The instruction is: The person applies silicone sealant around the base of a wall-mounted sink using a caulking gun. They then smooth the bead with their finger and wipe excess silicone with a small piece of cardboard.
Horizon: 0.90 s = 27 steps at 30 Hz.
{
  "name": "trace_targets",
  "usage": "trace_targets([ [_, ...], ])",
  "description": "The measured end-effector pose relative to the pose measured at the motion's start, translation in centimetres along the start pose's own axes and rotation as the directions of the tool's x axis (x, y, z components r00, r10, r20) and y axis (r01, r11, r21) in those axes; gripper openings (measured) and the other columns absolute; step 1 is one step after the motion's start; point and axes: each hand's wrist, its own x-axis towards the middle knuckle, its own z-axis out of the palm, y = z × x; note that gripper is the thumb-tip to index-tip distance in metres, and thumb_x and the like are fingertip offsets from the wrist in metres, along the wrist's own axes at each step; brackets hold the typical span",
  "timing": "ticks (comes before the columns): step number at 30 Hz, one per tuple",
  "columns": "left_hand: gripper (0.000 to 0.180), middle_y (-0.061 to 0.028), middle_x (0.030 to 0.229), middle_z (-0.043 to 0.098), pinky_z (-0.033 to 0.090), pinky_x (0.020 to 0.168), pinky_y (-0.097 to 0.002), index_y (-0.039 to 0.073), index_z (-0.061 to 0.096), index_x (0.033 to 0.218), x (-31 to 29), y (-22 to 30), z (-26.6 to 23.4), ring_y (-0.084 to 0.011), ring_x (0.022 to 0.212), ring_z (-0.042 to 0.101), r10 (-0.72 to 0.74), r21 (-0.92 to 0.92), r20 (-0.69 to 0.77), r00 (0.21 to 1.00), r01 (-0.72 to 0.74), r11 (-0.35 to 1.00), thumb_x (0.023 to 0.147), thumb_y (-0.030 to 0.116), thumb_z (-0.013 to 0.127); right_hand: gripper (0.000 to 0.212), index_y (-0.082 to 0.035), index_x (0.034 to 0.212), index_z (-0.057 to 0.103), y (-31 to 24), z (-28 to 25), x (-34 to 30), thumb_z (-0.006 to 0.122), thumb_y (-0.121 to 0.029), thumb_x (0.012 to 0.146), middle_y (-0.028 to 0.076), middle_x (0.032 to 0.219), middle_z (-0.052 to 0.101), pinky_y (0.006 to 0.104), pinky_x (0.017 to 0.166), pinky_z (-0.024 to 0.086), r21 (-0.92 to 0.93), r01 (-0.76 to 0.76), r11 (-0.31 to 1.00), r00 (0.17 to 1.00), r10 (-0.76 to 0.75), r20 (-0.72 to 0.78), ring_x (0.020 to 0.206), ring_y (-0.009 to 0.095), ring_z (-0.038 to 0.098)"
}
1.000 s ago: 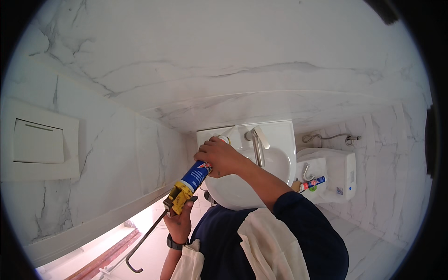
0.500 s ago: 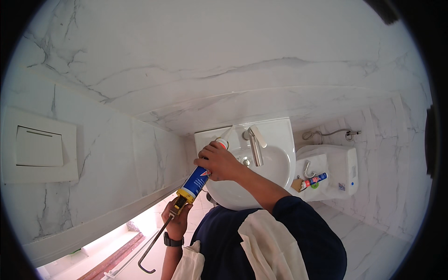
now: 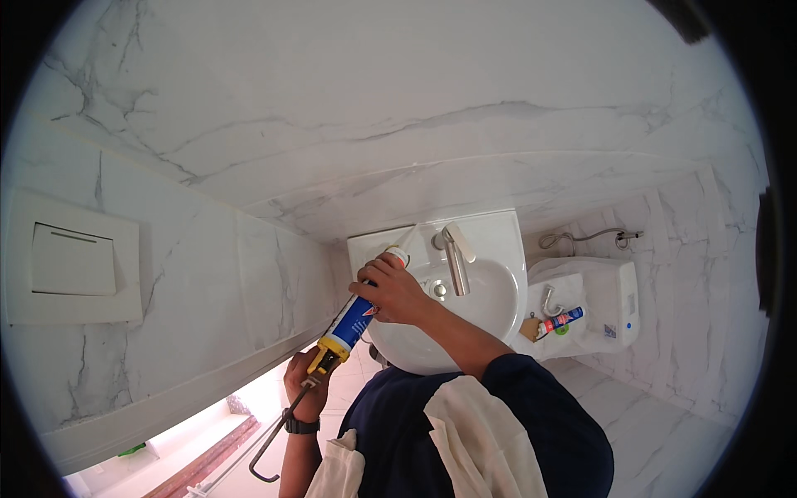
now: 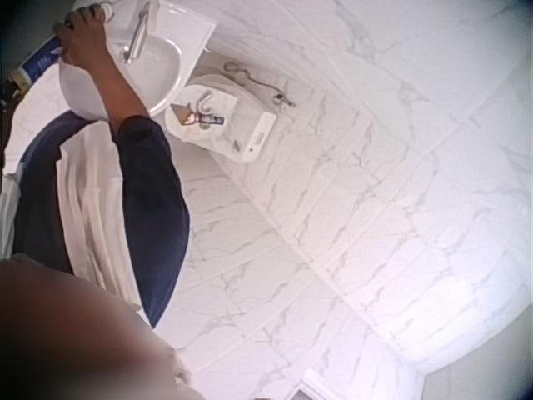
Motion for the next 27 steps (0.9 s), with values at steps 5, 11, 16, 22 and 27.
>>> trace_targets([
  [5,0.045,-0.0172,0.09,0.07,0.055,0.074,-0.0385,0.0,0.07,0.111,0.5,0.6,-0.5,-0.0314,0.082,0.069,-0.008,0.002,0.019,1.0,0.008,1.0,0.073,0.01,0.09,0.065,-0.019,0.111,0.067,0.1,0.3,-0.2,0.087,-0.011,0.05,0.003,0.107,0.062,0.0468,0.106,0.038,0.004,0.003,1.0,1.0,-0.003,-0.022,0.11,0.026,0.058],
  [11,0.045,-0.02,0.11,0.069,0.058,0.08,-0.0409,-0.001,0.07,0.111,1.3,1.2,-2.0,-0.033,0.095,0.071,0.003,0.049,0.181,0.983,-0.012,0.999,0.073,0.014,0.09,0.064,-0.018,0.11,0.067,0.4,0.6,-0.4,0.088,-0.011,0.05,0.003,0.108,0.061,0.0486,0.105,0.037,0.053,0.027,0.998,0.999,-0.025,-0.048,0.11,0.026,0.058],
  [16,0.053,-0.0223,0.131,0.064,0.055,0.095,-0.0429,-0.001,0.065,0.121,2.0,0.8,-2.4,-0.0364,0.111,0.068,0.071,0.02,0.303,0.95,-0.081,0.997,0.075,0.015,0.086,0.062,-0.018,0.108,0.068,0.6,0.6,-0.7,0.087,-0.011,0.05,0.004,0.107,0.061,0.0496,0.104,0.037,0.069,0.05,0.996,0.996,-0.045,-0.073,0.109,0.026,0.059],
  [22,0.056,-0.0248,0.138,0.06,0.052,0.103,-0.0429,0.0,0.058,0.131,3.3,0.0,-3.2,-0.0401,0.116,0.065,0.163,-0.21,0.452,0.877,-0.073,0.975,0.08,0.01,0.08,0.061,-0.017,0.107,0.068,0.5,0.4,-0.4,0.086,-0.01,0.048,0.004,0.105,0.061,0.0497,0.104,0.037,0.091,0.05,0.995,0.994,-0.041,-0.096,0.107,0.026,0.059],
  [27,0.051,-0.0232,0.106,0.071,0.057,0.082,-0.0402,-0.004,0.063,0.12,3.8,-1.1,-3.1,-0.037,0.092,0.072,0.284,-0.125,0.441,0.851,-0.255,0.959,0.079,0.017,0.084,0.061,-0.016,0.105,0.069,0.5,0.2,-0.5,0.086,-0.008,0.046,0.004,0.105,0.062,0.0497,0.103,0.038,0.109,0.041,0.993,0.994,-0.029,-0.108,0.107,0.026,0.059],
])
